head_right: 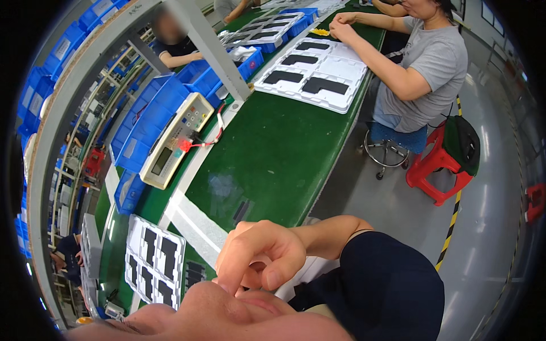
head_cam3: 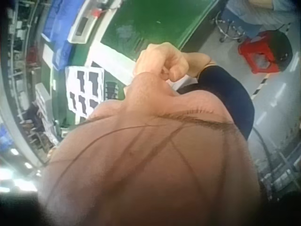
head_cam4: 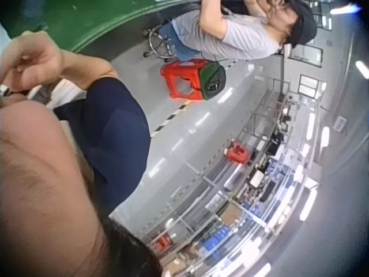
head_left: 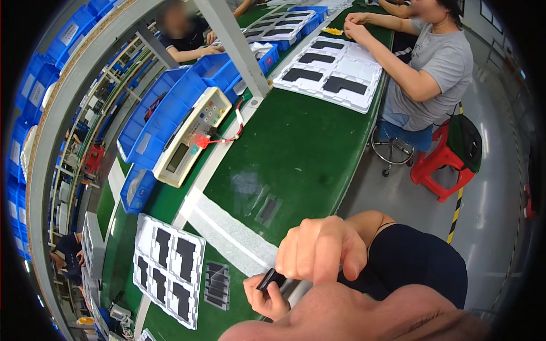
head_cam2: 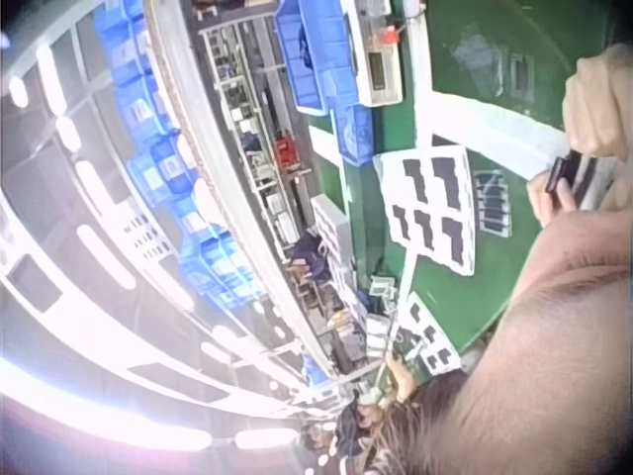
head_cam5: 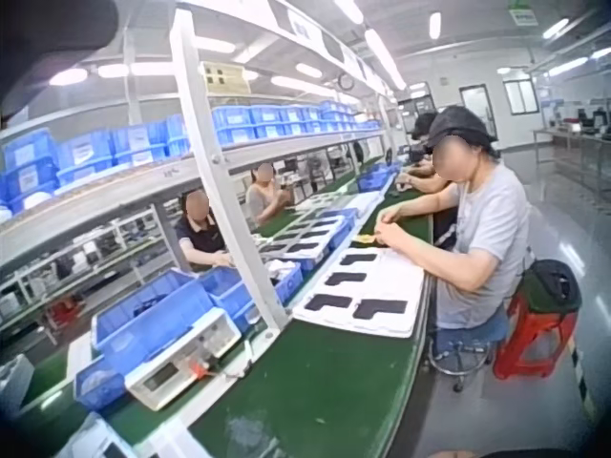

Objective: Manually assembling small black plastic housing components for electronics at a factory workbench.

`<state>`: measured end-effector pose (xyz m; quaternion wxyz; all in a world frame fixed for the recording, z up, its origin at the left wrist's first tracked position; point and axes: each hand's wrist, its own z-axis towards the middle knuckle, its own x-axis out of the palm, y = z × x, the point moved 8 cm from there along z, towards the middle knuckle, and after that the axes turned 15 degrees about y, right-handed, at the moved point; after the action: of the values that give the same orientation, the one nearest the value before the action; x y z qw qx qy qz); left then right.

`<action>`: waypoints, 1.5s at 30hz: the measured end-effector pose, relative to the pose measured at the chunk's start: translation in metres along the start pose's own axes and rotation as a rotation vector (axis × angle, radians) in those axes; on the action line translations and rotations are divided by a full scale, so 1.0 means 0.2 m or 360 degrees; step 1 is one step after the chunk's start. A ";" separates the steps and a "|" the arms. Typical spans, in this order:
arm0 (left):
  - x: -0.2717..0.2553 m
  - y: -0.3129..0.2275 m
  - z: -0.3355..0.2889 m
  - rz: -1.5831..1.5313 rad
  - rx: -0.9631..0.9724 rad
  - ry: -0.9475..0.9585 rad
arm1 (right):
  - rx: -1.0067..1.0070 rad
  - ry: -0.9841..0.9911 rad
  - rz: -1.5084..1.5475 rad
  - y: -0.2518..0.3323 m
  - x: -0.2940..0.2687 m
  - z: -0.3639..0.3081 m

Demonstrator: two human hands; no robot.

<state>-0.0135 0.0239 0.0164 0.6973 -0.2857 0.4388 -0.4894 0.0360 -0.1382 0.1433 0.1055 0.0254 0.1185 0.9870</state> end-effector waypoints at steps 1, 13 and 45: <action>0.01 0.02 0.01 -0.0057 -0.0063 0.0004 | 0.0010 -0.0008 -0.0016 0.01 -0.01 0.00; 0.00 0.09 0.02 0.0007 -0.0001 0.0066 | -0.0343 -0.0060 -0.0266 0.28 0.08 -0.11; -0.27 0.72 0.22 0.0009 0.0307 0.0038 | -0.0364 0.0021 -0.0029 0.37 -0.16 -0.16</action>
<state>0.0812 0.1249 -0.0653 0.7177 -0.2102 0.3988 -0.5307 0.0495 -0.2214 0.1298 0.1158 0.0058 0.0059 0.9932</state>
